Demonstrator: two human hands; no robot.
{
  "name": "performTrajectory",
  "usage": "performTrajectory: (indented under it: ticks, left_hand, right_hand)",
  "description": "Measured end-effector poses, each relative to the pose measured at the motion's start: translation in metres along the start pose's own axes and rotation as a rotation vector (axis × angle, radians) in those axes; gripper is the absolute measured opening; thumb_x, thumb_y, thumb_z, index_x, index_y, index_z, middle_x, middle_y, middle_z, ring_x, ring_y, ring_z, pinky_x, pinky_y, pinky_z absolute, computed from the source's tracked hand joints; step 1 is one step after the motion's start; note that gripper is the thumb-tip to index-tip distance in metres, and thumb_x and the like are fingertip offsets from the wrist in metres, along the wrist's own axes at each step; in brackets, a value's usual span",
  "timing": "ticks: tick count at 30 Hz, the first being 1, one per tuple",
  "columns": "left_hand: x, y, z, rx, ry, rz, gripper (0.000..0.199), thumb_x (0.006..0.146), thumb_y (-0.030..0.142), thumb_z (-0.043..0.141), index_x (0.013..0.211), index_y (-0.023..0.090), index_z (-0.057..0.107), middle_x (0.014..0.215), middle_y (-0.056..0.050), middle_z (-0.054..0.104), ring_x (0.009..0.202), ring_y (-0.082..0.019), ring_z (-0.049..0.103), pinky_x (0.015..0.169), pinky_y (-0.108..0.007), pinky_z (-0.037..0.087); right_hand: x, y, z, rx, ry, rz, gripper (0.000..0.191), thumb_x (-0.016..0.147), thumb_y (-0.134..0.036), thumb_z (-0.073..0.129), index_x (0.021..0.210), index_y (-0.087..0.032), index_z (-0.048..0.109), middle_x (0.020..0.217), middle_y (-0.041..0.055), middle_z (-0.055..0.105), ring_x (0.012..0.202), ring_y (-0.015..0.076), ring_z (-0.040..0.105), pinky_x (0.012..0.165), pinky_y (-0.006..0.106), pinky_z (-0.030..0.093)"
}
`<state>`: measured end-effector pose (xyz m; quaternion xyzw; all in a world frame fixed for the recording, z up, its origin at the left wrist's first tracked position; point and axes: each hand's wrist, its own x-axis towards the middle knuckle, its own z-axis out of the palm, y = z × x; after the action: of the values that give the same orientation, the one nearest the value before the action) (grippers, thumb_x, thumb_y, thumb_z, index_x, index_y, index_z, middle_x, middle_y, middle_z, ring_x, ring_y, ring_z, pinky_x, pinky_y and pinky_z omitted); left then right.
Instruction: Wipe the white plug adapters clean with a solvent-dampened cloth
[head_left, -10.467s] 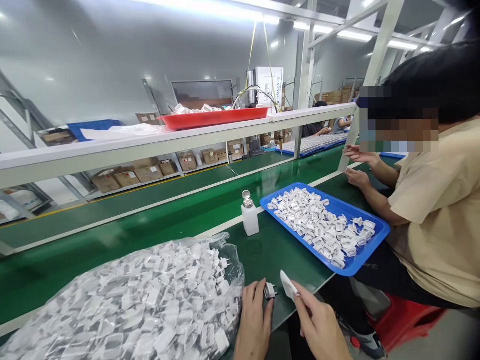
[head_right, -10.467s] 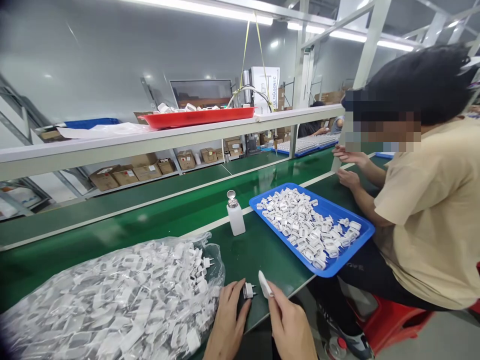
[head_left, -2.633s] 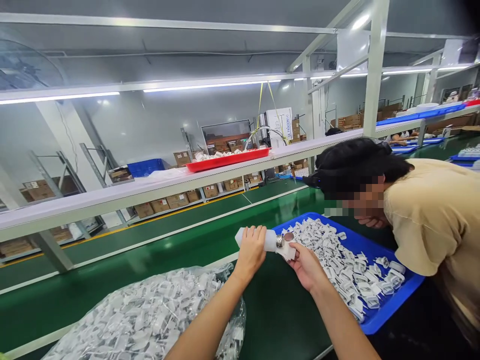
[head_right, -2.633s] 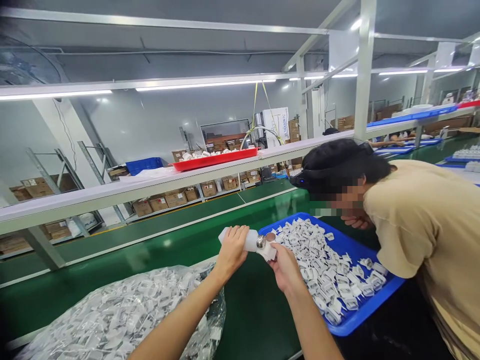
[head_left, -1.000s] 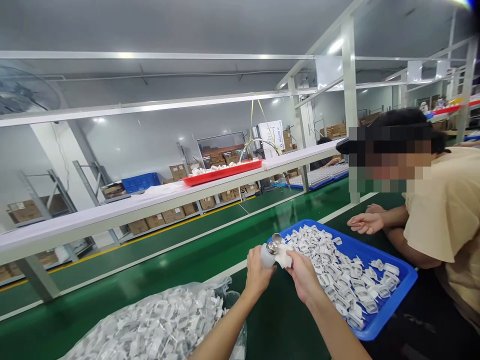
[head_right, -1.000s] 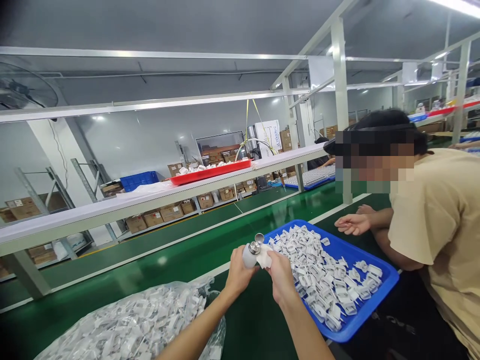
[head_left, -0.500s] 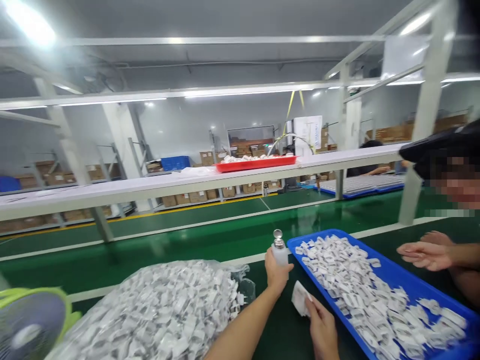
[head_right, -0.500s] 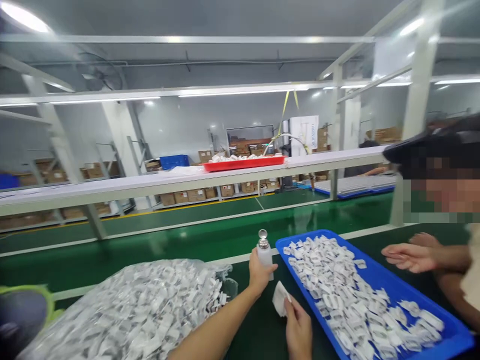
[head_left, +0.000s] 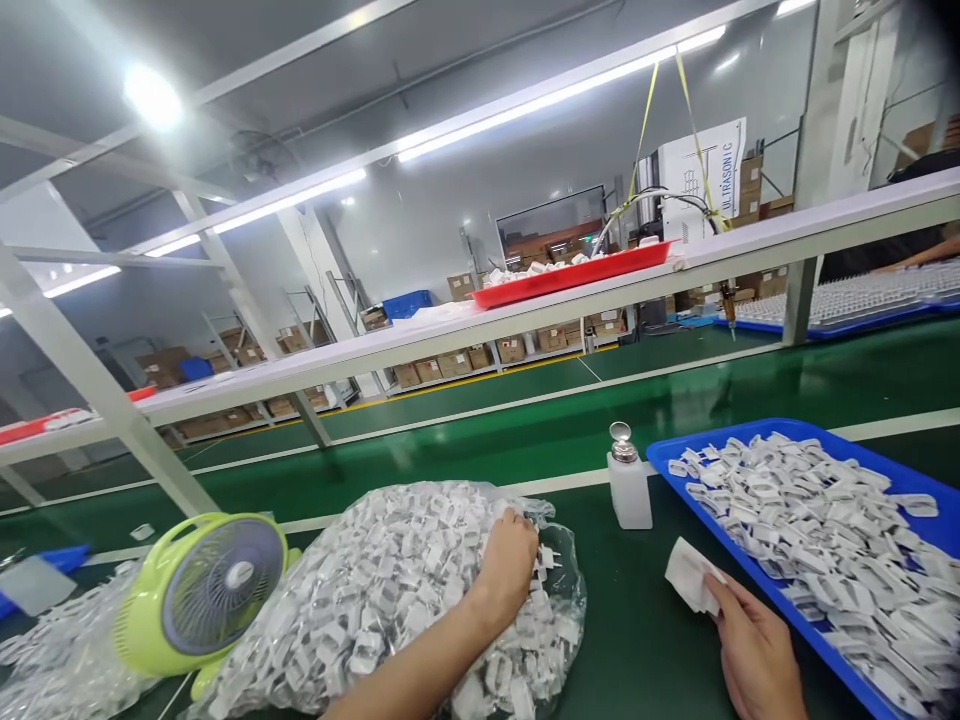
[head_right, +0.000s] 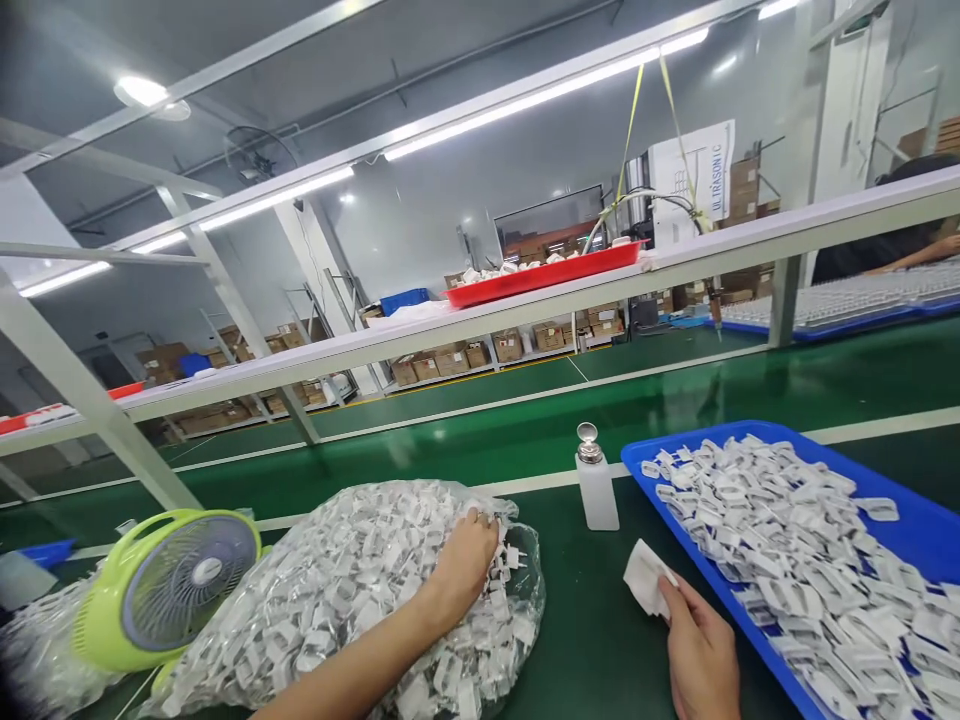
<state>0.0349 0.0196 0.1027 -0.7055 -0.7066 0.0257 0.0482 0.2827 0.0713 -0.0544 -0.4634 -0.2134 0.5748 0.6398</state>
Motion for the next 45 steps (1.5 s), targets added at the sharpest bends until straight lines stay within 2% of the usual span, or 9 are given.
performTrajectory:
  ticks: [5, 12, 15, 20, 26, 33, 37, 41, 45]
  left_hand:
    - [0.019, 0.006, 0.006, 0.054, -0.016, -0.046, 0.017, 0.095, 0.025, 0.068, 0.107, 0.014, 0.069, 0.114, -0.007, 0.071, 0.109, -0.024, 0.067, 0.094, -0.047, 0.056]
    - [0.003, 0.002, -0.026, -0.267, 0.167, -0.075, 0.024, 0.089, -0.002, 0.054, 0.100, 0.010, 0.071, 0.103, -0.013, 0.073, 0.103, -0.025, 0.068, 0.095, -0.042, 0.053]
    - [-0.010, 0.011, -0.032, -0.516, 0.287, -0.107, 0.032, 0.091, 0.005, 0.046, 0.110, 0.014, 0.071, 0.104, -0.013, 0.074, 0.098, -0.025, 0.070, 0.091, -0.039, 0.054]
    - [-0.028, 0.068, 0.013, -0.943, 0.288, -0.141, 0.034, 0.094, 0.029, 0.050, 0.118, 0.013, 0.068, 0.095, -0.011, 0.074, 0.070, -0.020, 0.074, 0.060, -0.029, 0.059]
    - [-0.042, 0.122, 0.074, -1.047, 0.245, -0.086, 0.022, 0.085, 0.026, 0.061, 0.098, 0.014, 0.074, 0.084, -0.009, 0.069, 0.066, -0.020, 0.066, 0.062, -0.032, 0.052]
    - [-0.054, 0.113, 0.079, -0.938, 0.170, 0.031, 0.029, 0.071, 0.005, 0.061, 0.094, 0.021, 0.068, 0.093, -0.003, 0.061, 0.075, -0.017, 0.058, 0.072, -0.029, 0.047]
    - [-0.060, 0.107, 0.082, -0.954, 0.126, 0.034, 0.051, 0.069, 0.006, 0.062, 0.118, 0.020, 0.062, 0.114, -0.007, 0.061, 0.094, -0.020, 0.060, 0.089, -0.031, 0.050]
    - [-0.062, 0.101, 0.094, -0.892, 0.120, 0.009, 0.058, 0.077, 0.016, 0.067, 0.134, 0.018, 0.056, 0.129, -0.012, 0.062, 0.107, -0.024, 0.062, 0.103, -0.038, 0.048]
    - [-0.057, 0.098, 0.107, -0.810, 0.158, 0.080, 0.042, 0.078, 0.015, 0.070, 0.120, 0.020, 0.067, 0.112, -0.010, 0.072, 0.095, -0.025, 0.066, 0.092, -0.039, 0.055]
  right_hand:
    - [0.002, 0.000, -0.002, -0.017, -0.005, -0.014, 0.074, 0.059, -0.056, 0.086, 0.117, -0.011, 0.074, 0.093, 0.0070, 0.079, 0.099, 0.0305, 0.071, 0.084, 0.036, 0.061]
    - [0.004, 0.003, -0.003, -0.026, -0.050, -0.060, 0.068, 0.063, -0.056, 0.085, 0.114, -0.012, 0.076, 0.099, 0.0088, 0.079, 0.101, 0.0320, 0.071, 0.083, 0.037, 0.060]
    - [0.004, 0.004, -0.002, -0.017, -0.054, -0.086, 0.066, 0.065, -0.057, 0.084, 0.114, -0.012, 0.076, 0.103, 0.0087, 0.079, 0.105, 0.0314, 0.070, 0.087, 0.037, 0.058]
    - [0.001, -0.001, 0.002, -0.015, -0.118, -0.147, 0.052, 0.074, -0.054, 0.081, 0.107, -0.014, 0.078, 0.098, 0.0065, 0.079, 0.097, 0.0270, 0.071, 0.088, 0.037, 0.056]
    - [0.001, -0.003, 0.004, -0.044, -0.153, -0.207, 0.030, 0.095, -0.043, 0.068, 0.105, -0.015, 0.071, 0.098, 0.0038, 0.074, 0.088, 0.0196, 0.072, 0.081, 0.039, 0.059]
    - [0.000, -0.003, 0.005, -0.165, -0.193, -0.298, 0.032, 0.098, -0.045, 0.063, 0.107, -0.015, 0.068, 0.100, 0.0036, 0.071, 0.084, 0.0182, 0.069, 0.076, 0.036, 0.058]
    - [-0.006, -0.011, 0.007, -0.315, -0.224, -0.371, 0.037, 0.100, -0.050, 0.057, 0.103, -0.014, 0.068, 0.092, 0.0017, 0.069, 0.078, 0.0170, 0.067, 0.072, 0.033, 0.056]
    - [-0.031, -0.027, 0.000, -0.573, -0.319, -0.435, 0.040, 0.103, -0.049, 0.051, 0.109, -0.015, 0.072, 0.076, -0.0001, 0.065, 0.065, 0.0156, 0.060, 0.061, 0.029, 0.048]
    - [-0.068, -0.038, -0.018, -0.799, -0.523, -0.540, 0.032, 0.102, -0.037, 0.050, 0.121, -0.026, 0.074, 0.088, 0.0035, 0.065, 0.081, 0.0202, 0.063, 0.074, 0.031, 0.048]
